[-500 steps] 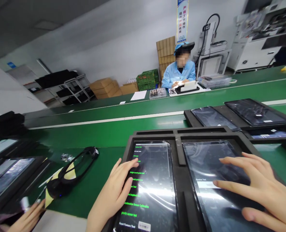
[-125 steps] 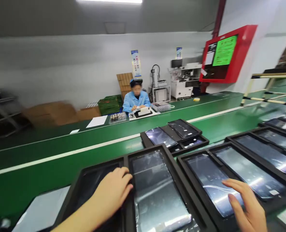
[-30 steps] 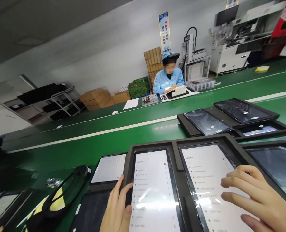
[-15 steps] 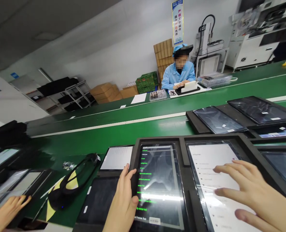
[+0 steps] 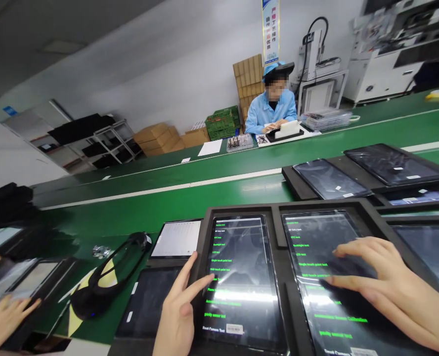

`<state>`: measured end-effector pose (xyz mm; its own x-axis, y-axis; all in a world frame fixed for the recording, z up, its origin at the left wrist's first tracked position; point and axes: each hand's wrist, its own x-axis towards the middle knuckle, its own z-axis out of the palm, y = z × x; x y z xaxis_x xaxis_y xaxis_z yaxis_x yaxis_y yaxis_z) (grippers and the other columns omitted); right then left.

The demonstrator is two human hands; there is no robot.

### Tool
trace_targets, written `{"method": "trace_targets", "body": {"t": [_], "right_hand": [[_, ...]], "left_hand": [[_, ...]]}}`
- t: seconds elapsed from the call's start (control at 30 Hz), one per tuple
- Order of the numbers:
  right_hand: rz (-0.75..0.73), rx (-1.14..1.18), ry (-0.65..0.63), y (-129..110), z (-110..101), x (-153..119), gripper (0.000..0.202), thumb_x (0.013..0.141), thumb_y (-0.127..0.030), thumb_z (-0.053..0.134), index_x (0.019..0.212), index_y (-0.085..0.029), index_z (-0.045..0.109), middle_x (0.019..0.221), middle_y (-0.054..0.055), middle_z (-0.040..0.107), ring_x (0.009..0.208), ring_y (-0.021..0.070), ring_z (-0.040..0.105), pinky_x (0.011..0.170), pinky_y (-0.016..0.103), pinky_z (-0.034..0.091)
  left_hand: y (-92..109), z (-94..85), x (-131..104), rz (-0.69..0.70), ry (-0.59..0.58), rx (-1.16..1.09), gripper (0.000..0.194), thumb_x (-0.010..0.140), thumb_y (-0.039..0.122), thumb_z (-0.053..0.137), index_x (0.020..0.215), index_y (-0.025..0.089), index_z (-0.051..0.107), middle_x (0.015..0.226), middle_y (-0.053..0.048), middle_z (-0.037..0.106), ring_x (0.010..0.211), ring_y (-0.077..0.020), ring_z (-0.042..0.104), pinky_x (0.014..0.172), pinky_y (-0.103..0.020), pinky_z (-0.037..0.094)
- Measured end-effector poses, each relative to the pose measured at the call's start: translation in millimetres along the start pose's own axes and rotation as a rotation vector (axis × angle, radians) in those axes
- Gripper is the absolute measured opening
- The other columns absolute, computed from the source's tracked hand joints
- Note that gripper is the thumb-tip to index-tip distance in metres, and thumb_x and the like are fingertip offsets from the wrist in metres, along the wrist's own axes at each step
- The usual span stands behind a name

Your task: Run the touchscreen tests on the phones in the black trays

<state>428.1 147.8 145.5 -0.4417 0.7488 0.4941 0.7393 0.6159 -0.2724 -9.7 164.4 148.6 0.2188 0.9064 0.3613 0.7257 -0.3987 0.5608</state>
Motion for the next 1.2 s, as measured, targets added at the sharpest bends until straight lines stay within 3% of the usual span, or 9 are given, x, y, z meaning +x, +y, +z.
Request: {"method": "trace_targets", "body": {"t": [0.1,0.17,0.27,0.37,0.53,0.7,0.87,1.03,1.2], "right_hand": [[-0.154,-0.012,-0.041,0.1,-4.5,7.0,0.033,0.102,-0.035,0.046,0.122,-0.036,0.073,0.129,0.008,0.056,0.11,0.0314,0.057,0.087,0.047,0.051],[-0.169,-0.036,-0.05,2.5,-6.5,7.6,0.033,0.101,-0.03,0.048,0.12,-0.036,0.074,0.129,0.007,0.057,0.11,0.0301,0.058,0.087,0.045,0.052],[-0.154,-0.056,0.029,9.1,-7.8,1.5,0.035,0.102,-0.031,0.046,0.124,-0.035,0.073,0.131,0.007,0.056,0.111,0.0309,0.057,0.089,0.046,0.051],[-0.083,0.003,0.075,13.3,-6.4,-7.4,0.036,0.105,-0.034,0.042,0.124,-0.035,0.073,0.129,0.007,0.056,0.112,0.0299,0.057,0.088,0.042,0.052],[0.119,0.104,0.122,6.5,0.9,-13.2,0.042,0.107,-0.034,0.034,0.113,-0.037,0.076,0.125,0.006,0.059,0.113,0.0324,0.057,0.094,0.05,0.048],[0.132,0.114,0.156,4.1,2.0,-13.1,0.043,0.107,-0.038,0.033,0.108,-0.036,0.077,0.123,0.006,0.059,0.109,0.0324,0.059,0.093,0.05,0.05],[0.135,0.106,0.172,6.3,0.7,-12.4,0.043,0.107,-0.035,0.035,0.104,-0.032,0.078,0.12,0.008,0.06,0.108,0.0321,0.059,0.092,0.049,0.05],[0.196,0.104,0.134,2.3,1.7,-8.5,0.045,0.107,-0.037,0.034,0.107,-0.028,0.078,0.124,0.009,0.059,0.113,0.0329,0.057,0.096,0.05,0.049],[0.197,0.1,0.096,2.3,2.0,-3.9,0.046,0.109,-0.047,0.032,0.113,-0.031,0.075,0.128,0.009,0.056,0.118,0.0325,0.055,0.096,0.049,0.05]], "left_hand": [[-1.3,0.5,1.3,0.01,-0.015,0.009,0.085,0.095,0.081,0.014,0.114,0.032,0.08,0.157,-0.003,0.048,0.138,-0.0319,0.053,0.112,-0.043,0.05],[-0.4,-0.1,1.6,0.016,-0.014,0.014,0.082,0.096,0.081,0.017,0.115,0.031,0.079,0.158,-0.004,0.046,0.137,-0.0338,0.054,0.112,-0.045,0.051],[2.1,-1.9,1.3,-0.003,0.011,0.015,0.088,0.093,0.084,0.012,0.135,0.03,0.068,0.164,-0.006,0.036,0.139,-0.036,0.051,0.111,-0.048,0.051],[5.9,-1.9,2.5,-0.025,0.023,0.049,0.09,0.092,0.084,0.009,0.15,0.031,0.053,0.167,-0.009,0.026,0.14,-0.0368,0.049,0.107,-0.05,0.054],[13.6,2.2,8.2,0.005,-0.117,0.155,0.081,0.096,0.08,0.017,0.152,0.032,0.048,0.167,-0.012,0.023,0.145,-0.0397,0.041,0.105,-0.056,0.054],[13.8,3.2,9.5,0.045,-0.163,0.191,0.078,0.099,0.075,0.018,0.149,0.025,0.05,0.168,-0.015,0.019,0.149,-0.0402,0.034,0.109,-0.057,0.05],[12.5,3.0,9.7,0.102,-0.223,0.24,0.066,0.103,0.068,0.017,0.145,0.034,0.055,0.168,-0.009,0.023,0.151,-0.0408,0.03,0.106,-0.058,0.052],[16.1,2.0,10.3,0.077,-0.143,0.221,0.074,0.101,0.071,0.013,0.161,0.031,0.027,0.167,-0.016,0.02,0.148,-0.039,0.037,0.105,-0.057,0.054],[14.6,3.4,10.4,0.06,-0.175,0.23,0.065,0.102,0.069,0.016,0.157,0.038,0.03,0.166,-0.014,0.021,0.148,-0.0398,0.035,0.106,-0.063,0.051]]}}
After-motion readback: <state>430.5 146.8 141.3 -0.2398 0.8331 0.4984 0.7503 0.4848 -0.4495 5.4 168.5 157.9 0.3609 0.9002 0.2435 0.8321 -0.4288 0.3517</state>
